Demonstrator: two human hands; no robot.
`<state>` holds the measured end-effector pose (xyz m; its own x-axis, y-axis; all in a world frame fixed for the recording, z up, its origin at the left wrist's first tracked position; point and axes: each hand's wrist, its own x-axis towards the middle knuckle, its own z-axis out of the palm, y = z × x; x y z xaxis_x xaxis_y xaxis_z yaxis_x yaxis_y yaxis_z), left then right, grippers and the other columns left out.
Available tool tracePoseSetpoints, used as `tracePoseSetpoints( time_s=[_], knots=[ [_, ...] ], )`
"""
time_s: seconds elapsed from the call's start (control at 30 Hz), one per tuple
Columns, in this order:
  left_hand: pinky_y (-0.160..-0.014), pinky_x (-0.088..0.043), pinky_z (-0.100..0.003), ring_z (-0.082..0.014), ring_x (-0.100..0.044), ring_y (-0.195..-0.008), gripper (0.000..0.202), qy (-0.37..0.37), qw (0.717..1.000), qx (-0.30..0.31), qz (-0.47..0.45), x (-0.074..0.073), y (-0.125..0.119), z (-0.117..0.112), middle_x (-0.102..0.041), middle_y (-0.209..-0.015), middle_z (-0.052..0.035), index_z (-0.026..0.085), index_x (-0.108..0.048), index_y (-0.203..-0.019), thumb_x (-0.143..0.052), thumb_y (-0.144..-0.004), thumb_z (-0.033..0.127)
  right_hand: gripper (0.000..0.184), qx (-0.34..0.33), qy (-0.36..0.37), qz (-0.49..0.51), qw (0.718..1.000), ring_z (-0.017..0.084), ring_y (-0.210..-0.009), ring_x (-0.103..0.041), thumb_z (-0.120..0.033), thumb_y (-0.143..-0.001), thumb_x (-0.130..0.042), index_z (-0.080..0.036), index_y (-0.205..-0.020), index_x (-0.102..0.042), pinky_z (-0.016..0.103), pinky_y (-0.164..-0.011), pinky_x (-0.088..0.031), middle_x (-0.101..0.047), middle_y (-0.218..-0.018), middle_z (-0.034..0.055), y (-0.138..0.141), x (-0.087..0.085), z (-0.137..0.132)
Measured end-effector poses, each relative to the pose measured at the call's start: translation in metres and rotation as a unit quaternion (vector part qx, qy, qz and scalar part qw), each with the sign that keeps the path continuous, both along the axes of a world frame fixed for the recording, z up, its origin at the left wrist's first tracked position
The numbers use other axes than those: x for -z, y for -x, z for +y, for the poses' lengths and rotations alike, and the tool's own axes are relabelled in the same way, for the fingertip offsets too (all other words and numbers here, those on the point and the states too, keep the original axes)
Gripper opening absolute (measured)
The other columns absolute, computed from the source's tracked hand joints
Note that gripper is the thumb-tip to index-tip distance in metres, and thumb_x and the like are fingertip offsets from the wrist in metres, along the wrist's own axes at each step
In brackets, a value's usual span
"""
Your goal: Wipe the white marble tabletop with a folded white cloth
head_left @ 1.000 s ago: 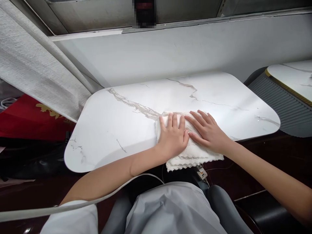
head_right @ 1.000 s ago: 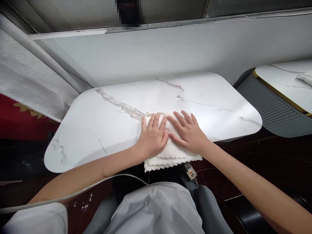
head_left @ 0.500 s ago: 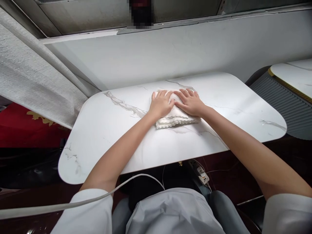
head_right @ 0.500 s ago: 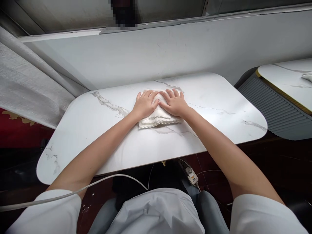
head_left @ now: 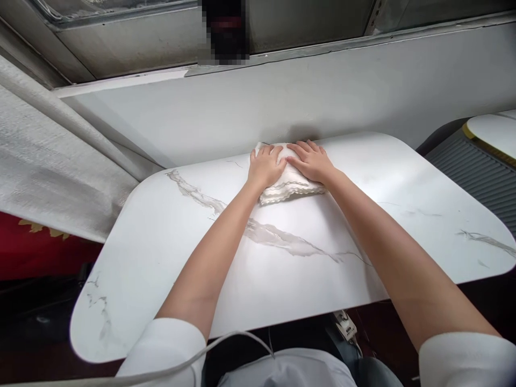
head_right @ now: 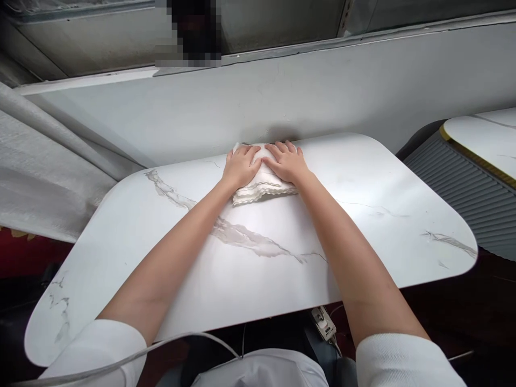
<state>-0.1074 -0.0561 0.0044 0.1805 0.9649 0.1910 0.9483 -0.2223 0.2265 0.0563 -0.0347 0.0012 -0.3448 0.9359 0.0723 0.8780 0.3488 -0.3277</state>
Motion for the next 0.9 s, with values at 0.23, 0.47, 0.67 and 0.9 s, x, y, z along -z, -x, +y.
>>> tracePoseSetpoints(
  time_s=[0.23, 0.47, 0.67, 0.9],
  knots=[
    [-0.121, -0.02, -0.051, -0.025, -0.043, -0.138, 0.046, -0.007, 1.0, -0.001, 0.004, 0.001, -0.016, 0.017, -0.053, -0.145, -0.0096, 0.022, -0.049, -0.14, -0.029, -0.101, 0.035, 0.063, -0.011, -0.034, 0.021, 0.999, 0.034, -0.142, -0.034, -0.057, -0.096, -0.029, -0.027, -0.15, -0.043, 0.056, -0.115, -0.027, -0.043, -0.155, 0.0058, -0.017, 0.004, 0.021],
    [-0.12, -0.023, -0.049, -0.0251, -0.046, -0.135, 0.046, -0.013, 1.0, 0.008, -0.003, 0.001, -0.021, 0.031, -0.057, -0.141, -0.0095, 0.023, -0.05, -0.14, -0.031, -0.1, 0.035, 0.062, 0.005, -0.039, 0.018, 0.999, 0.035, -0.14, -0.035, -0.058, -0.096, -0.028, -0.029, -0.148, -0.043, 0.062, -0.113, -0.025, -0.045, -0.154, 0.0065, -0.025, 0.004, 0.029],
    [-0.117, -0.027, -0.049, -0.026, -0.048, -0.133, 0.046, -0.01, 1.0, 0.01, 0.004, 0.002, -0.022, 0.04, -0.058, -0.141, -0.0092, 0.023, -0.051, -0.139, -0.032, -0.1, 0.036, 0.062, 0.009, -0.042, 0.022, 0.999, 0.037, -0.139, -0.036, -0.06, -0.095, -0.028, -0.03, -0.146, -0.045, 0.064, -0.112, -0.025, -0.046, -0.153, 0.0073, -0.025, 0.005, 0.038],
    [-0.118, -0.026, -0.05, -0.0267, -0.047, -0.133, 0.047, -0.014, 1.0, 0.004, 0.0, 0.002, -0.025, 0.04, -0.057, -0.142, -0.0096, 0.022, -0.051, -0.14, -0.03, -0.1, 0.035, 0.063, 0.023, -0.043, 0.007, 0.999, 0.035, -0.14, -0.035, -0.058, -0.096, -0.027, -0.027, -0.147, -0.044, 0.063, -0.115, -0.022, -0.045, -0.154, 0.0069, -0.024, 0.004, 0.038]
  ],
)
